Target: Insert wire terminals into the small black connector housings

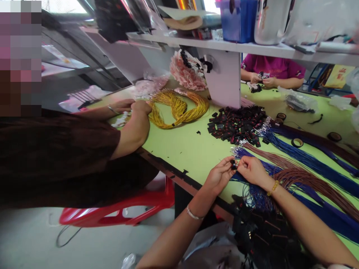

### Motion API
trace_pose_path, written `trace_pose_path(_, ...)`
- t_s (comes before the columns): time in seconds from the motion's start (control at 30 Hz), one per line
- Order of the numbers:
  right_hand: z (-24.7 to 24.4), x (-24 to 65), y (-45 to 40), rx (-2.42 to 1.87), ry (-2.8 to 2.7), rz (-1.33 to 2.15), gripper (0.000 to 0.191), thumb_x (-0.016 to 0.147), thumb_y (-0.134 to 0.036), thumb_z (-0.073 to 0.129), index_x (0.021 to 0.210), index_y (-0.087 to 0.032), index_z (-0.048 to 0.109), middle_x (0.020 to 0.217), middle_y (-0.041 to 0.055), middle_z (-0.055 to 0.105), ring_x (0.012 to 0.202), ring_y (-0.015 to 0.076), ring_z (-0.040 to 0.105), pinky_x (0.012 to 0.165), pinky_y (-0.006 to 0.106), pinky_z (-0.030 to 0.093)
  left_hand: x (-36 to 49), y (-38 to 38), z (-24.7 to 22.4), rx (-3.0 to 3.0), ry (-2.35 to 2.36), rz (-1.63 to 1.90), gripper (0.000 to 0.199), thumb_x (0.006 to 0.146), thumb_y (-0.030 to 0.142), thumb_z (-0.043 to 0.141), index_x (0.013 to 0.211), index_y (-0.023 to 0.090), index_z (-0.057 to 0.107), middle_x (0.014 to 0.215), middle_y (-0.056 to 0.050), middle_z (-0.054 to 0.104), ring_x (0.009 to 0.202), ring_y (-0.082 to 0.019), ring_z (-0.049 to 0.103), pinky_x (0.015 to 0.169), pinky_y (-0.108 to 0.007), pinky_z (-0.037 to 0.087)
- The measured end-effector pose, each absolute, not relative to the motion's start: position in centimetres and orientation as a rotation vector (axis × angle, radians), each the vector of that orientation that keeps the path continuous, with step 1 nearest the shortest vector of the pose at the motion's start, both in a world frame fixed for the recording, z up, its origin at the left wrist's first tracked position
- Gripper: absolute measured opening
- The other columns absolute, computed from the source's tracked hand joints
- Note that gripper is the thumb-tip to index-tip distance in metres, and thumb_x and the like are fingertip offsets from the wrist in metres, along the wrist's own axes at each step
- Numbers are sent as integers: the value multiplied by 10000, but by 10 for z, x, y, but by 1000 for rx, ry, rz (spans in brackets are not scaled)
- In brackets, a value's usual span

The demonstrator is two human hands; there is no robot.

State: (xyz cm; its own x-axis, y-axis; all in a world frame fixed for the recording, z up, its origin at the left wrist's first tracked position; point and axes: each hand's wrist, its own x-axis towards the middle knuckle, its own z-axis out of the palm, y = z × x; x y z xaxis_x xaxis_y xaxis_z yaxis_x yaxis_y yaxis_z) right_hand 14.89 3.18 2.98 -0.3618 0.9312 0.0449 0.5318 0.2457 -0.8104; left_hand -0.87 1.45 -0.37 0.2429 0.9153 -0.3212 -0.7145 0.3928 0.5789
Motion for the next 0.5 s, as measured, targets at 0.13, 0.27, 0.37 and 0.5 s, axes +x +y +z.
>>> trace_pose_path(0.13, 27, 147, 30, -1381, -2002, 937, 149, 723, -231, 491, 583, -181, 478, 510, -41, 468, 472, 81, 372, 468, 209, 262, -11, 14, -4, 377, 677, 1122, 278, 732, 121, 636, 1009, 127, 641, 916, -77, 629, 790, -128, 584, 734, -256, 446)
trace_pose_path(0.27, 27, 146, 29, -1394, -2007, 896, 159, 726, -233, 493, 576, -181, 478, 511, -38, 483, 475, 83, 385, 474, 210, 263, -11, 14, -3, 381, 685, 1112, 303, 738, 123, 631, 1040, 124, 651, 930, -81, 636, 812, -132, 588, 750, -255, 446)
trace_pose_path(0.37, 28, 145, 29, -1412, -2038, 843, 162, 726, -225, 494, 571, -181, 473, 513, -35, 487, 479, 84, 383, 478, 214, 251, -11, 13, -3, 391, 681, 1108, 311, 733, 132, 643, 1044, 122, 654, 926, -80, 637, 814, -135, 590, 759, -259, 447)
trace_pose_path(0.5, 30, 144, 28, -1426, -2063, 799, 166, 726, -215, 501, 567, -186, 463, 508, -37, 478, 478, 86, 374, 480, 220, 242, -11, 13, -2, 418, 692, 1107, 335, 706, 153, 684, 1039, 120, 661, 910, -78, 640, 809, -137, 593, 756, -261, 449)
